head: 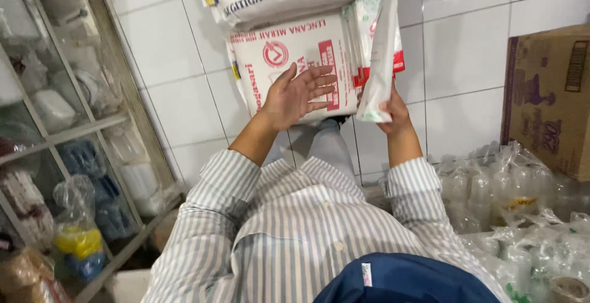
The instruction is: The person picks up a plastic bag from a stack on a bag of flour, turns it over, and places it on a shelf, repeating this process with a stack of bags and then another single bag.
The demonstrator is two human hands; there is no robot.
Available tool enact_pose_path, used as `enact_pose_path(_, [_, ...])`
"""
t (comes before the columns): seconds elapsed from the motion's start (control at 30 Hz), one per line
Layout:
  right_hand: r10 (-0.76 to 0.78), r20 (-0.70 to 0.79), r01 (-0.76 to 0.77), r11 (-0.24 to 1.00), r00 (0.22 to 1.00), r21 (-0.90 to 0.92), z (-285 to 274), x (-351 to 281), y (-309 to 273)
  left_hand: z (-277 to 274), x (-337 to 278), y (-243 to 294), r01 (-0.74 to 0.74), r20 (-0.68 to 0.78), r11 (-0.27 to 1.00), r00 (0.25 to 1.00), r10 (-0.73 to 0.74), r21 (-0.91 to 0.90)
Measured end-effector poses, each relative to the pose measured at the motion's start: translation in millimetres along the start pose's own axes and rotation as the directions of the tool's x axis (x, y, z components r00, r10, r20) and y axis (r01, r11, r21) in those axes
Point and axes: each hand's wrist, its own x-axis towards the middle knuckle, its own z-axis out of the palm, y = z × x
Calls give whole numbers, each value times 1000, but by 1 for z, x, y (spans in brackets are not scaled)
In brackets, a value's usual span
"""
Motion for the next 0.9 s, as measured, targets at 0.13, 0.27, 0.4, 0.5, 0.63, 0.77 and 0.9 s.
enact_pose_path(0.13, [-232,83,246,904,969,-350,158,-10,-24,8,2,37,-127,165,967,982,91,222])
enact_pose_path(0.27, [-427,3,208,435,904,-876,282,0,10,-1,0,47,-159,445,987,882,154,-27])
enact_pose_path(0.4, [-683,-88,-217,-106,725,-970,350,-2,65,-12,-26,67,4,488,979,867,98,-202])
enact_pose_path(0.5, [-801,113,-290,-339,588,-895,377,0,89,-1,-50,85,74,503,969,863,56,-234])
enact_pose_path(0.63, [-713,282,-107,-448,642,-888,393,9,132,19,-74,73,368,766,910,636,-95,-193])
enact_pose_path(0.77, [-813,47,-494,-397,581,-774,391,-20,120,33,-69,38,470,703,864,676,-221,-181])
enact_pose_path(0.9, [-957,-130,-767,-123,260,-629,385,-71,96,21,-58,-13,584,749,808,567,-343,-72])
